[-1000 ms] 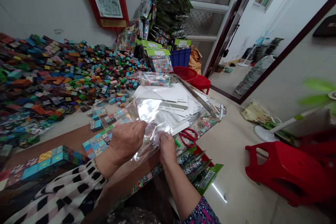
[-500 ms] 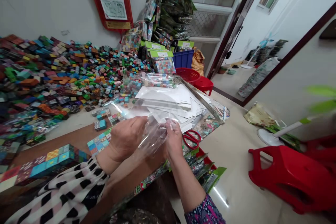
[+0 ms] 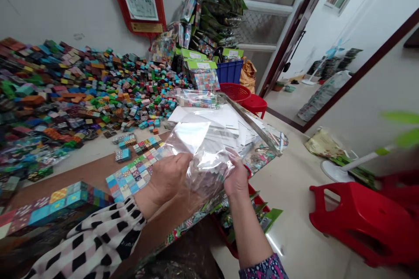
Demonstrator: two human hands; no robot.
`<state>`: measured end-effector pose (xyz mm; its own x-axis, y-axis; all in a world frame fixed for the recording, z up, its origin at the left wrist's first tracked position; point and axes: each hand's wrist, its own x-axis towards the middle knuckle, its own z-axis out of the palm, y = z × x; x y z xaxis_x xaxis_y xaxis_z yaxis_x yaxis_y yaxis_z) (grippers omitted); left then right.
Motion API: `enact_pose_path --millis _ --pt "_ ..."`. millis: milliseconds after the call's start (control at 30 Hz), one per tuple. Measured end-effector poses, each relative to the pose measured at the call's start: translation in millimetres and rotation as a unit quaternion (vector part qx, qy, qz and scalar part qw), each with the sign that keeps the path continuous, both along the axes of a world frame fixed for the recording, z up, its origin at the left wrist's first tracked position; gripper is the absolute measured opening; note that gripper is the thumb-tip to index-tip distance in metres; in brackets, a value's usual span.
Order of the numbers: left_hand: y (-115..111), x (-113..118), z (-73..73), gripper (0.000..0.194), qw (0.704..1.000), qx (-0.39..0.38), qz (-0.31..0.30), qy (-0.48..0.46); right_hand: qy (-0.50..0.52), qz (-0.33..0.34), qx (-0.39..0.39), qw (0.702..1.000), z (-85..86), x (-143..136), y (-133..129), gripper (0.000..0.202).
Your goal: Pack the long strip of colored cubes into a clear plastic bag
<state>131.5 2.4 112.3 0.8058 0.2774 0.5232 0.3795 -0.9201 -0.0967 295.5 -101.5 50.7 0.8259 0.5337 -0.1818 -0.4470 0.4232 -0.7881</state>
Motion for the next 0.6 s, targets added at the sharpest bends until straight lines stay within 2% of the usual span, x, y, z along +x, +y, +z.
enact_pose_path --millis 100,167,300,467,600 --pt "5.4 -1.6 4.0 0.017 1.000 0.000 0.011 -0.017 0.078 0.075 0.058 0.992 7.6 9.3 -7.8 0.039" --pt "10.4 -5.2 5.9 0.021 0.999 0.002 0.021 -0.035 0.077 0.083 0.054 0.992 7.1 12.6 -8.2 0.043" --pt "17.6 -14.7 8.8 0.021 0.996 0.019 0.019 -0.081 0.032 0.006 -0.017 0.999 -2.3 12.1 3.5 0.041" --pt "12.1 -25.4 10.2 0.019 0.996 0.030 -0.048 -0.064 -0.038 -0.101 0.014 0.994 -7.0 18.3 17.2 0.039" --pt "-3.3 -34.5 6.9 0.021 0.991 0.025 -0.126 -0.050 -0.065 -0.167 0.023 0.984 -11.8 25.7 13.6 0.038"
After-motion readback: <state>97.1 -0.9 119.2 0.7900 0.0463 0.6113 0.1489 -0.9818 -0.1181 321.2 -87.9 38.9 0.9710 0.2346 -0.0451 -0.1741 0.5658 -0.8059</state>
